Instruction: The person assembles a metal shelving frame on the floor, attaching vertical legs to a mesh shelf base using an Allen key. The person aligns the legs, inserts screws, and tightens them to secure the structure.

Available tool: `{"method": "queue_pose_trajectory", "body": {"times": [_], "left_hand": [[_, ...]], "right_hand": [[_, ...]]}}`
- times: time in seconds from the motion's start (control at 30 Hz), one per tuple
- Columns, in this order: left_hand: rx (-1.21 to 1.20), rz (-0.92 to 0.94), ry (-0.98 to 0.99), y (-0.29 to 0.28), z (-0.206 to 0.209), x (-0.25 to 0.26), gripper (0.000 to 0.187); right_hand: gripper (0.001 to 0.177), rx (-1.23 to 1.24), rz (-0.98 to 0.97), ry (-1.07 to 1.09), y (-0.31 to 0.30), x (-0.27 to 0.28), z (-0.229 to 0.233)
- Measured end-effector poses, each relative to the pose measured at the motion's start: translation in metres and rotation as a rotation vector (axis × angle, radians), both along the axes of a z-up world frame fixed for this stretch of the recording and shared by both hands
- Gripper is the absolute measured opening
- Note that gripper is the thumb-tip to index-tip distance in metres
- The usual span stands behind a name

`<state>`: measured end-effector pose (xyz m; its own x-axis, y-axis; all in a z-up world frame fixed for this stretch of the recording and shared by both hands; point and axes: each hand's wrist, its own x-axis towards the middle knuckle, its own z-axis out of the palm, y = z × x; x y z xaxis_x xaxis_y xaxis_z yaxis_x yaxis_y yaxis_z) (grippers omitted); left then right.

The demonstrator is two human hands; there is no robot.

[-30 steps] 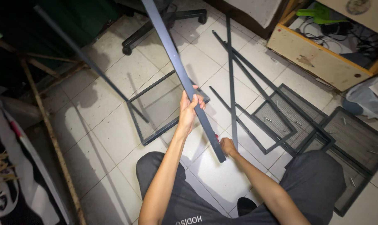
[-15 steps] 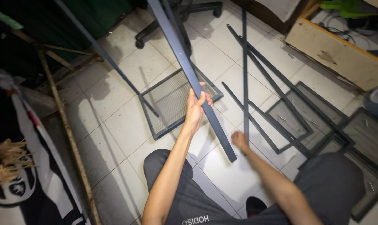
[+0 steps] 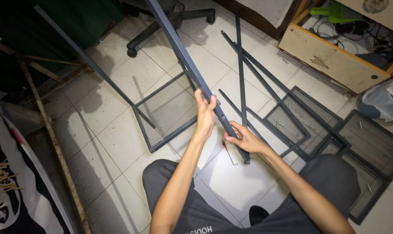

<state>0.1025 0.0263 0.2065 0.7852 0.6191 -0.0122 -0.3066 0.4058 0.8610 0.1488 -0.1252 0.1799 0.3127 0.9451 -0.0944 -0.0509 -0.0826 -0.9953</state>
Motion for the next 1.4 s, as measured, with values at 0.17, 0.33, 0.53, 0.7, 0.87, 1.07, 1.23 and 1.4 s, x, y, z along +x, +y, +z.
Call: {"method": "queue_pose_trajectory", "body": {"times": [0.17, 0.33, 0.53, 0.7, 0.87, 1.07, 1.23, 1.4], "left_hand": [[0.036, -0.022, -0.098, -0.001, 0.009, -0.006, 0.036], [-0.035, -0.064, -0.060, 0.004, 0.024, -0.026, 0.046], [-0.017, -0.035, -0.039, 0.018, 0.036, -0.066, 0.057], [0.134, 0.067, -0.039, 0.034, 0.053, -0.113, 0.070], [0.115, 0.127, -0.067, 0.042, 0.069, -0.152, 0.072], [0.170, 0.300, -0.075, 0.043, 0.057, -0.182, 0.076], [0.228, 0.463, -0.088, 0.046, 0.040, -0.205, 0.074], [0.319, 0.602, -0.042, 0.056, 0.031, -0.232, 0.071]], "right_hand": [[0.045, 0.113, -0.108, -0.033, -0.001, 0.002, -0.025], [0.044, 0.126, -0.284, -0.003, 0.007, -0.009, -0.033], [0.037, 0.156, -0.093, 0.038, 0.017, -0.028, -0.019], [0.046, 0.181, 0.240, 0.501, 0.037, -0.049, 0.001], [0.043, 0.177, 0.532, 0.865, 0.064, -0.070, 0.006], [0.046, 0.122, 0.638, 0.914, 0.089, -0.096, -0.005], [0.043, 0.048, 0.530, 0.604, 0.098, -0.118, -0.019], [0.026, 0.256, 0.433, -0.136, 0.108, -0.142, -0.036]]}}
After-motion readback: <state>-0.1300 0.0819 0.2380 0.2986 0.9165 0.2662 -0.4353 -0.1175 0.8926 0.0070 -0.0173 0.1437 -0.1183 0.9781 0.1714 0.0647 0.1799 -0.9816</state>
